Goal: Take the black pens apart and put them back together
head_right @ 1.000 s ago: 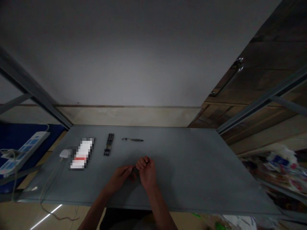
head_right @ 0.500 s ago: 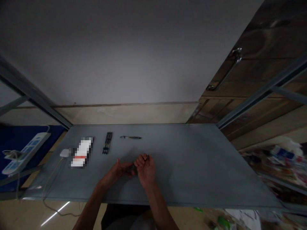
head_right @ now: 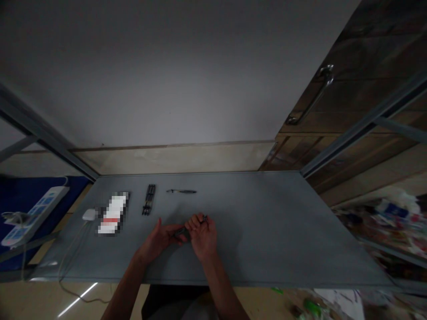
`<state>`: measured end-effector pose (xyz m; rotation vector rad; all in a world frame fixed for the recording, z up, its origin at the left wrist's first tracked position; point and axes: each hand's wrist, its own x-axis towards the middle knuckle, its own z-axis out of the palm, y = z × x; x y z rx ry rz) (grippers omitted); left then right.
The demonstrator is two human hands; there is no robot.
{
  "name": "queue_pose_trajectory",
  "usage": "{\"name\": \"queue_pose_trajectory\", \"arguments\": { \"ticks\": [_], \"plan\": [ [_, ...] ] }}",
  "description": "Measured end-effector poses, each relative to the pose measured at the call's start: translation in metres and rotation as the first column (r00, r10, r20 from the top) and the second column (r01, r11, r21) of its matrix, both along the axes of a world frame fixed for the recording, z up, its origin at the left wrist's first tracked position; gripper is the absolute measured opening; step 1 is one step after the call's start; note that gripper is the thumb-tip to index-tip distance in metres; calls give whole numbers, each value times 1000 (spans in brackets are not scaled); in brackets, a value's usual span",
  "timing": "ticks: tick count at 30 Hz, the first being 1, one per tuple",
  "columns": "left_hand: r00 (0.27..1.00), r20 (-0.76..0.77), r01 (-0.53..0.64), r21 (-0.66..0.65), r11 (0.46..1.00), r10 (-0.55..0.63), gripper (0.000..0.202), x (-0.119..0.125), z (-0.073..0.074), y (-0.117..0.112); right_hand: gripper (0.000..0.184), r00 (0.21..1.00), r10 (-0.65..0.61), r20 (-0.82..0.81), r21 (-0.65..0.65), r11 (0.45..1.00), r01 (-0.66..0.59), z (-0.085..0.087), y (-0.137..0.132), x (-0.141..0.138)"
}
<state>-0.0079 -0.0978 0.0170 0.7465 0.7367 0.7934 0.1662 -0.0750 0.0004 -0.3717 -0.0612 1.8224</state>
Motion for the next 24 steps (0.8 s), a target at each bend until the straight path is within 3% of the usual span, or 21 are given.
{"name": "queue_pose_trajectory", "arguments": {
  "ticks": [10, 24],
  "plan": [
    [997, 72, -15, -145, 989, 25, 92, -4, -8, 6, 26, 999, -2, 49, -27, 1000, 3, 0, 2, -2],
    [983, 182, -5, -165, 986, 36, 88, -7, -14, 7, 26, 998, -24, 58, -42, 999, 27, 1, 4, -5]
  ]
}}
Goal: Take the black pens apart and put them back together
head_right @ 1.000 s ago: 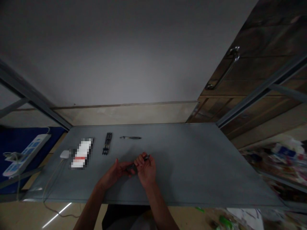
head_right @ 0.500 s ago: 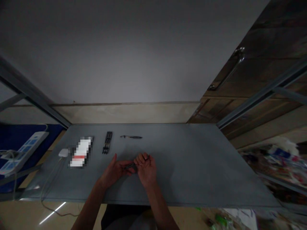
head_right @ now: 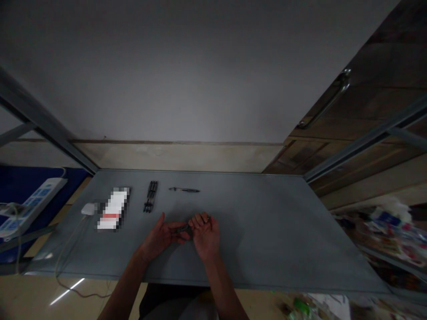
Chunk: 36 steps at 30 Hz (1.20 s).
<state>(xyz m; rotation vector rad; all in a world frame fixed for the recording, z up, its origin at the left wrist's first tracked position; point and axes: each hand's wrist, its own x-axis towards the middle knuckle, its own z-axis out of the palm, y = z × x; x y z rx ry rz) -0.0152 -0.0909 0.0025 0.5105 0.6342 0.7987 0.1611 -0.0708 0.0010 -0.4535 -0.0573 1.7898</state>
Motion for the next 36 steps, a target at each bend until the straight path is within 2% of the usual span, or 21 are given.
{"name": "queue_pose_trajectory", "arguments": {
  "ticks": [14, 20, 25, 30, 36],
  "plan": [
    [999, 51, -17, 11, 1000, 16, 85, 0, -4, 0, 24, 996, 29, -88, -1, 1000, -29, -3, 1, 1],
    [1000, 20, -11, 21, 1000, 10, 82, 2, -2, -1, 24, 987, 48, -155, 14, 999, -46, -7, 1, 3],
    [1000, 15, -17, 12, 1000, 17, 82, 3, -1, -1, 24, 986, 15, -167, -17, 1000, -18, -7, 0, 4],
    [1000, -12, -23, 18, 1000, 23, 86, 3, -3, -1, 25, 986, 57, -154, -8, 998, -59, -8, 0, 4],
    [999, -33, 1, 37, 999, 0, 81, 3, 4, -1, 26, 986, 55, -159, 13, 998, -54, -10, -1, 6]
  ]
}}
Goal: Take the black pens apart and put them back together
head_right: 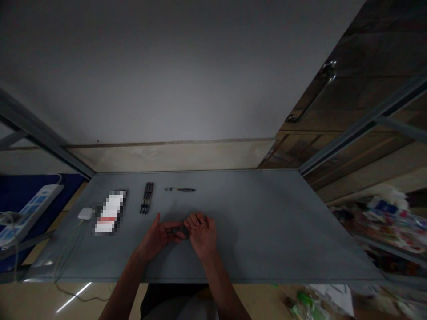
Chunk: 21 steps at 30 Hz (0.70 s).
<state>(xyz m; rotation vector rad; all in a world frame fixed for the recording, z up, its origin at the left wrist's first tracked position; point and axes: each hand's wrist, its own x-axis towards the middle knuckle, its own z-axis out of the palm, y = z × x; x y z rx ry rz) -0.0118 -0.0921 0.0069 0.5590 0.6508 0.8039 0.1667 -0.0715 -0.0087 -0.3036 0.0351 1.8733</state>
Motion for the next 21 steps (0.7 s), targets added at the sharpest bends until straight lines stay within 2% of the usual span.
{"name": "queue_pose_trajectory", "arguments": {
  "ticks": [9, 16, 21],
  "plan": [
    [999, -28, 22, 28, 999, -21, 77, 0, 4, 0, 25, 1000, -24, 18, -50, 998, 25, 0, -1, -2],
    [1000, 4, -10, 24, 1000, 10, 82, -1, -5, -2, 24, 1000, -2, 20, -18, 1000, 3, -3, -2, -2],
    [1000, -28, 5, 24, 1000, -4, 80, -2, 0, -2, 25, 998, -34, 62, -17, 999, 35, -2, -3, -2]
  ]
}}
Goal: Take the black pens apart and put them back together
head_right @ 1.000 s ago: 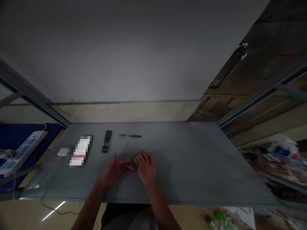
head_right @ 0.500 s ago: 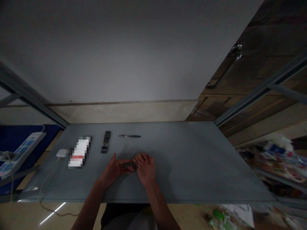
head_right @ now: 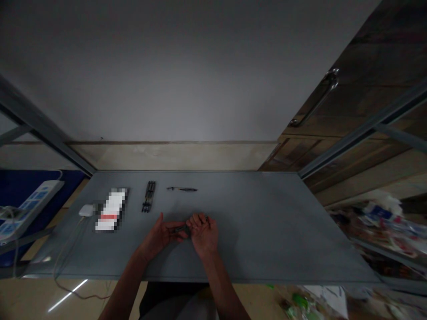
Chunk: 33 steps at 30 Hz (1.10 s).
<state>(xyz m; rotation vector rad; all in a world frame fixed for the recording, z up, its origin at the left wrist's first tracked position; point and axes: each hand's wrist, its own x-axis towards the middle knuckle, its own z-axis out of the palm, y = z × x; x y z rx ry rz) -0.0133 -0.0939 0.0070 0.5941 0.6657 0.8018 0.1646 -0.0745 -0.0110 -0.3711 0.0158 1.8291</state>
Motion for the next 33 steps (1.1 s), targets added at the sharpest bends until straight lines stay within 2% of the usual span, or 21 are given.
{"name": "queue_pose_trajectory", "arguments": {
  "ticks": [4, 13, 33],
  "plan": [
    [1000, 2, 10, 6, 1000, -10, 79, 0, 3, 0, 27, 1000, 5, 28, -10, 1000, -5, 3, 0, 0],
    [999, 38, -20, -10, 1000, 20, 78, 0, -8, -1, 28, 998, 8, 60, 19, 1000, -9, 4, 0, -1],
    [996, 76, -39, -27, 999, 41, 78, -1, -14, 0, 29, 1000, 6, -1, 2, 1000, -6, 8, 0, -3]
  ]
}}
